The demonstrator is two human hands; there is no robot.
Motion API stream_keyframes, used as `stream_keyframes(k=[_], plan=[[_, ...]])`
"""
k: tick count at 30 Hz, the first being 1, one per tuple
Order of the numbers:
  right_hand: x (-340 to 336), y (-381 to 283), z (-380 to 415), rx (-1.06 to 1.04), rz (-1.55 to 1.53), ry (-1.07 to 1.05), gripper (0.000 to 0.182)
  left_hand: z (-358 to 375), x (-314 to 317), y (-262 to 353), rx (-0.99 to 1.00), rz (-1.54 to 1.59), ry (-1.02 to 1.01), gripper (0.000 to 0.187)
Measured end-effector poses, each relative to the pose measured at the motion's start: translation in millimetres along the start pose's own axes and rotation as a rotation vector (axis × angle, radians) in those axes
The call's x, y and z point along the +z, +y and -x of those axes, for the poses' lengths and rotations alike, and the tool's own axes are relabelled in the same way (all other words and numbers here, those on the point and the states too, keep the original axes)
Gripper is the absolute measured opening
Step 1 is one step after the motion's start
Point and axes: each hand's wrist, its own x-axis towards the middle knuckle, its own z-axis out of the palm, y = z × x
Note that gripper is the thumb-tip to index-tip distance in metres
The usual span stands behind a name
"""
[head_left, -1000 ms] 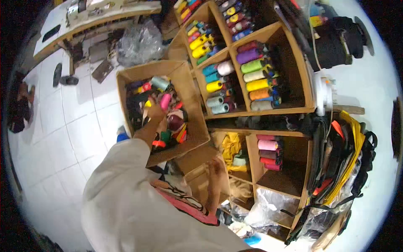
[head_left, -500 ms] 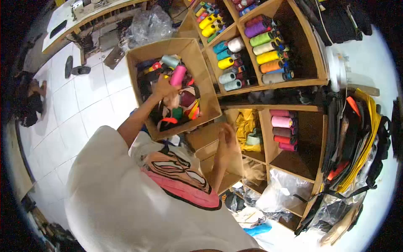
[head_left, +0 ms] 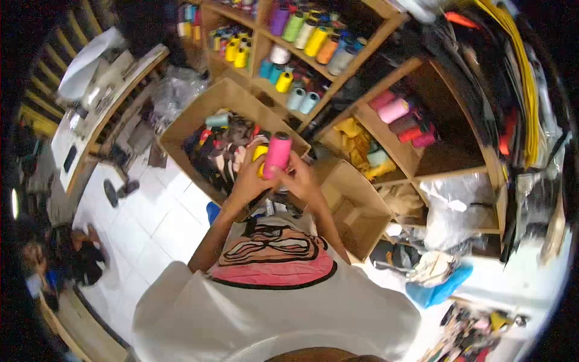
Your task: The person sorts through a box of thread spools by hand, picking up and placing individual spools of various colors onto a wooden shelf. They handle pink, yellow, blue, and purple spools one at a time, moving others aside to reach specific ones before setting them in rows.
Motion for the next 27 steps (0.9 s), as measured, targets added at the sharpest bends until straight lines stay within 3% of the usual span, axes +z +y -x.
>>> stream_keyframes(k=[2,3,4,7,10,12,13,14,16,18,20,23,27], plan=[[-10,-7,7,0.051,-0.035,-0.028,0.059,0,5,11,0.001,-0.011,-0.047,0.056],[-15,-13,9,-0.050,0.030,0.017,0.058,-2,4,16,0.004,-0.023,-0.065,0.053],[-20,-12,11,-0.006,-0.025,-0.020,0.057,-2,3,24,0.089,-0.079,-0.051,0.053],[-39,-2,15,0.157,-0.176,-0.110,0.055,-1,21,15,0.084,0.079,-0.087,0.044],[-74,-5,28,0.188,-0.190,0.254,0.055,0,38,8,0.045,0.152,-0.128,0.028],[-102,41,28,0.161,-0.293,0.537,0.053,4,46,-5,0.100,0.117,-0.162,0.025],[-123,48,31,0.127,-0.199,0.607,0.051,7,43,2,-0.026,0.214,-0.246,0.020],[-144,53,33,0.096,-0.103,0.675,0.050,11,45,-3,-0.009,0.261,-0.271,0.020],[-177,34,42,0.083,-0.214,0.758,0.047,14,48,-17,0.034,0.345,-0.326,0.021],[-224,56,50,0.019,0.345,1.026,0.046,13,44,-6,-0.068,0.320,-0.415,0.030],[-264,78,49,-0.120,0.296,1.192,0.046,13,36,-2,-0.107,0.378,-0.466,0.037],[-292,76,47,0.021,0.366,1.293,0.046,19,34,15,-0.571,0.938,-0.398,0.044],[-308,82,42,0.013,0.418,1.358,0.044,17,32,0,-0.485,1.105,-0.423,0.051]])
